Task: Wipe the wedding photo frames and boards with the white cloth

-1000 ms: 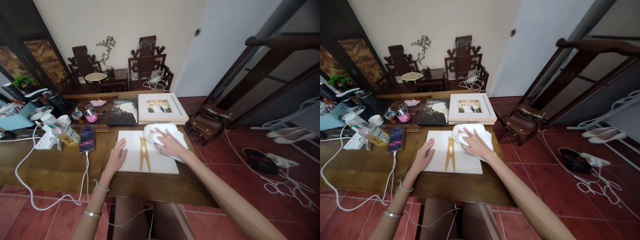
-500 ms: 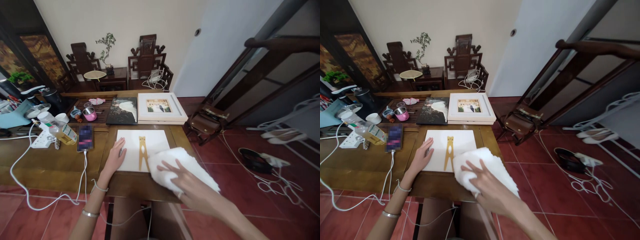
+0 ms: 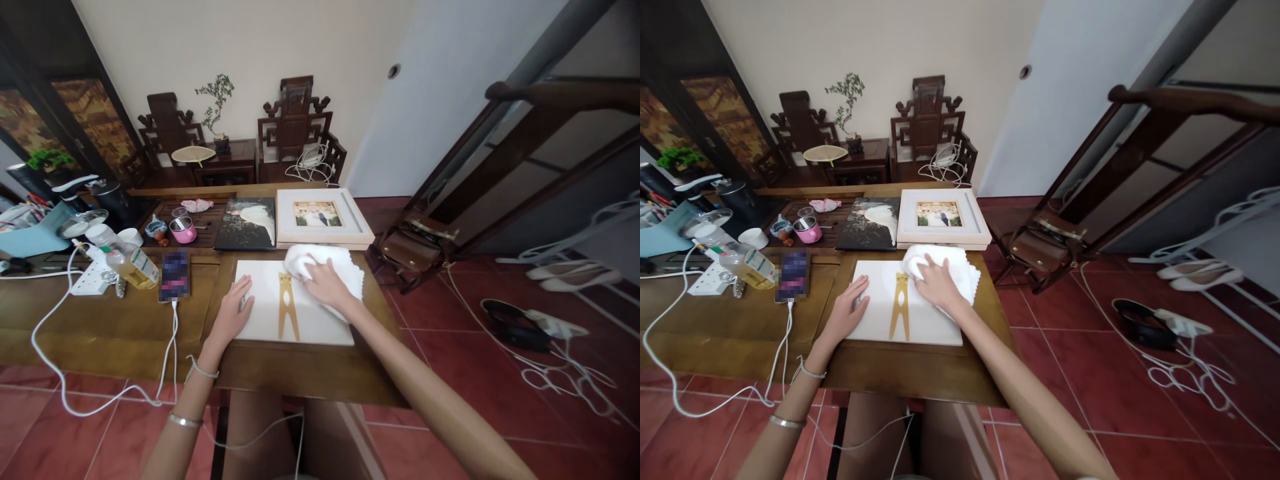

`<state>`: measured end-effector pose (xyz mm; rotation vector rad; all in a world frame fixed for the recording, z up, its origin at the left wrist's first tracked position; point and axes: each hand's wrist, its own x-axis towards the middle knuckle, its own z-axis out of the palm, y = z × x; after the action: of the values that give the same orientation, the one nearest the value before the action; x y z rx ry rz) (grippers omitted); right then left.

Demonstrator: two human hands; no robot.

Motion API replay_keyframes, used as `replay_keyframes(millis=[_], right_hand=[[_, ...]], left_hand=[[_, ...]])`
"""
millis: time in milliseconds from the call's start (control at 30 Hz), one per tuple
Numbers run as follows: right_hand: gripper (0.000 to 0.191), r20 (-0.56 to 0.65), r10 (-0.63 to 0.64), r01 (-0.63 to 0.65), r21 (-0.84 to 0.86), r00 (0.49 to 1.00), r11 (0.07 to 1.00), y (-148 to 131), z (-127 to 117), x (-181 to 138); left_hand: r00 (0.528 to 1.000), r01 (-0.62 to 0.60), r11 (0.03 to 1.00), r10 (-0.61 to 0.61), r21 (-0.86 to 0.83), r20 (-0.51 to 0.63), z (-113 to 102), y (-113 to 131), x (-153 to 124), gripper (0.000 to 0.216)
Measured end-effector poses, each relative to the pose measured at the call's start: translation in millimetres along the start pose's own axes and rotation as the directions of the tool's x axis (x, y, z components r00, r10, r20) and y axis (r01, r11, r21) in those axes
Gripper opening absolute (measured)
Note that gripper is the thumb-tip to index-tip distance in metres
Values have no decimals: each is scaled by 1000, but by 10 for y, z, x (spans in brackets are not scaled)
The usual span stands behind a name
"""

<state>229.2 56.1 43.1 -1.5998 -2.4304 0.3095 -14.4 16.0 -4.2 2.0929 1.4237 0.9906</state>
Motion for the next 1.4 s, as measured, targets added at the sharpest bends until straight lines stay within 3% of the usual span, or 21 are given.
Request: replay_keyframes(millis=[100, 233, 333, 433, 533, 667, 833, 933, 1100, 1200, 1300, 1400], right_hand=[[33, -18, -16, 16, -9, 1000, 1000, -242, 96, -25], [27, 28, -217, 218, -40, 976, 975, -521, 218, -516], [20, 31, -345, 345, -15, 938, 938, -570, 236, -942], [18, 41, -389, 388, 22, 921, 921, -464, 151, -1162], [23, 60, -317, 317, 5, 947, 948, -274, 9, -1081], [33, 51, -162, 165, -60, 985, 984, -108, -77, -612], [40, 19, -96, 97, -134, 995, 986, -246, 77, -141], [36, 14, -144, 145, -142, 989, 979, -418, 175, -289], [33, 34, -247, 248, -34, 968, 968, -668, 217, -1060], [35, 64, -286, 284, 44, 956, 958, -684, 197, -1379], [41, 29, -298, 294, 96, 954, 951, -570, 160, -1328], [42, 17, -229, 226, 105, 973, 968, -451, 109, -921]], left_hand=[[1000, 8, 1000, -8, 12, 7, -6, 10, 3, 41], [1000, -5, 1000, 4, 20, 14, -4, 15, 0, 41], [1000, 0, 1000, 0, 16, 17, 2, 13, -5, 41], [1000, 0, 1000, 0, 19, 19, 9, 8, -8, 41], [1000, -9, 1000, 9, 17, 15, 15, 4, -9, 41], [1000, -11, 1000, 10, 8, 8, 16, 2, -7, 40], [1000, -9, 1000, 8, 15, 13, 6, 0, -4, 41], [1000, -10, 1000, 9, 26, 21, 1, 3, -5, 41], [1000, -13, 1000, 13, 13, 8, 8, 7, -13, 41], [1000, -11, 1000, 12, -6, 11, 15, 5, -18, 41], [1000, -7, 1000, 7, -4, 13, 18, -1, -17, 41], [1000, -8, 1000, 8, 7, 21, 17, -12, -15, 41]])
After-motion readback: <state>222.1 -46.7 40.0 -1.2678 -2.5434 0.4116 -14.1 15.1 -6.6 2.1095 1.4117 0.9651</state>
